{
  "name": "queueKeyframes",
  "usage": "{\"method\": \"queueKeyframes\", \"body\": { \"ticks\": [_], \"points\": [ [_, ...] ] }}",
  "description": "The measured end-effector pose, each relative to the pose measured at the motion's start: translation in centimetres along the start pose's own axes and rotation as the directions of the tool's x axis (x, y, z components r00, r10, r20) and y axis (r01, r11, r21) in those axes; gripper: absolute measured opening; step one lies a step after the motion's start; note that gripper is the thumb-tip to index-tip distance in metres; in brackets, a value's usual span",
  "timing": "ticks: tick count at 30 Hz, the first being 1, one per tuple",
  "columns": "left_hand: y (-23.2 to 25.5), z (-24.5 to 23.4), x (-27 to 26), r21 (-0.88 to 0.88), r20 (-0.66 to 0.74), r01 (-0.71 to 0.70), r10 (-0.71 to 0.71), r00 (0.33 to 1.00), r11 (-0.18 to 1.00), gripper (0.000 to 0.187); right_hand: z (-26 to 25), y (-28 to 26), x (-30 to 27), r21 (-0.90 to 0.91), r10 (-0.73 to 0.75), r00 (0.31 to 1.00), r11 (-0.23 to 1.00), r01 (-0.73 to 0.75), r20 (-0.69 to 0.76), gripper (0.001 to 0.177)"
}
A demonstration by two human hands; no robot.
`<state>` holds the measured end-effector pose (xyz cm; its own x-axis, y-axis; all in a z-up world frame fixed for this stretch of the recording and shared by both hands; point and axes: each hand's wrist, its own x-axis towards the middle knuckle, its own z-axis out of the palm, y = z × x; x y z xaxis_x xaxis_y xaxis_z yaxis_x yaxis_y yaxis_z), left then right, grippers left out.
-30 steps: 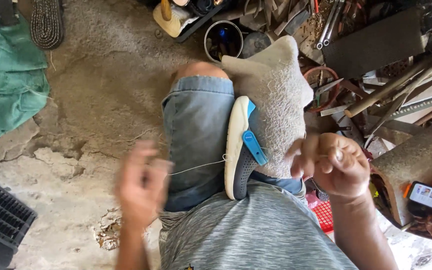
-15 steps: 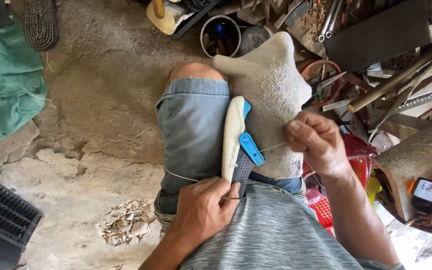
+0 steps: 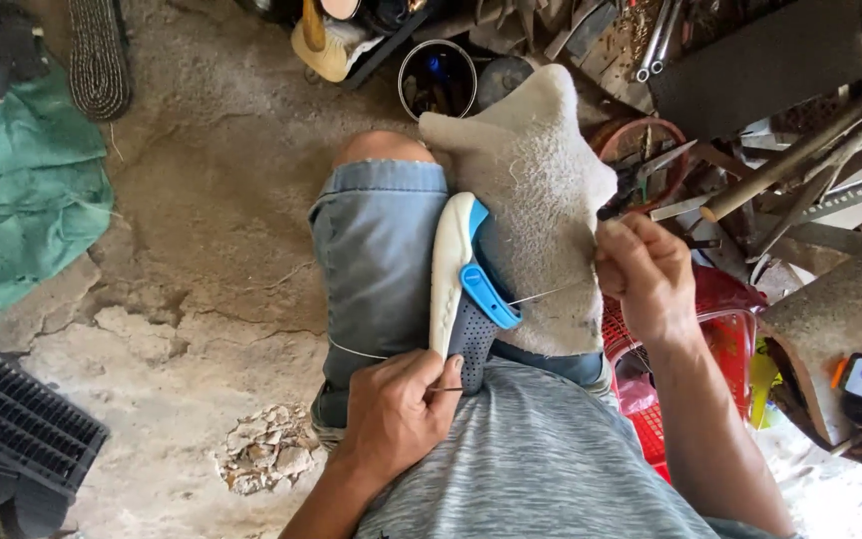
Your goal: A person is hand-sewing the sole of a shoe using a specialized hook tool and white thread in a workshop environment.
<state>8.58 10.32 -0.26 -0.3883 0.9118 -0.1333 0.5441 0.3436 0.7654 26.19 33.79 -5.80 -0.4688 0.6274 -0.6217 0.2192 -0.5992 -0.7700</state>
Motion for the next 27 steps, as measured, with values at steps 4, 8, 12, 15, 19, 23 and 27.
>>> {"method": "queueKeyframes", "body": {
  "ticks": [4, 8, 12, 15, 19, 23, 27],
  "points": [
    [0.8, -0.8, -0.5, 0.023, 0.023, -0.017, 0.016, 1.000, 1.000, 0.038, 3.3, -2.9, -3.4, -0.416, -0.091, 0.952, 0.884, 0.212, 0.292, 0.028],
    [1.8, -2.1, -1.1, 0.065, -0.035, 0.016, -0.014, 0.999, 0.998, 0.010, 7.1, -3.1, -5.2, -0.506, 0.157, 0.896, 0.859, 0.084, 0.416, 0.073],
    [1.4, -2.1, -2.4, 0.150, -0.081, -0.002, 0.014, 0.997, 0.989, 0.023, 9.0, -2.2, -5.4, -0.514, 0.111, 0.907, 0.848, 0.127, 0.406, 0.069],
    [1.1, -1.5, -3.0, 0.166, -0.118, -0.052, 0.073, 0.990, 0.985, 0.035, 9.6, -1.6, -5.7, -0.718, 0.171, 0.949, 0.692, 0.075, 0.264, 0.080],
    [0.1, -0.2, -3.8, 0.292, -0.102, -0.188, 0.226, 0.969, 0.938, 0.034, 9.8, -1.1, -5.4, -0.774, 0.155, 0.943, 0.618, 0.141, 0.295, 0.076],
    [-1.1, -0.1, -4.5, 0.253, -0.064, -0.255, 0.280, 0.958, 0.933, 0.036, 9.8, -1.6, -5.3, -0.774, 0.164, 0.931, 0.611, 0.165, 0.327, 0.068],
    [-0.9, -1.6, -3.9, 0.096, -0.083, -0.202, 0.210, 0.974, 0.975, 0.037, 9.4, -1.7, -4.8, -0.743, 0.273, 0.911, 0.667, 0.053, 0.310, 0.067]
  ]
}}
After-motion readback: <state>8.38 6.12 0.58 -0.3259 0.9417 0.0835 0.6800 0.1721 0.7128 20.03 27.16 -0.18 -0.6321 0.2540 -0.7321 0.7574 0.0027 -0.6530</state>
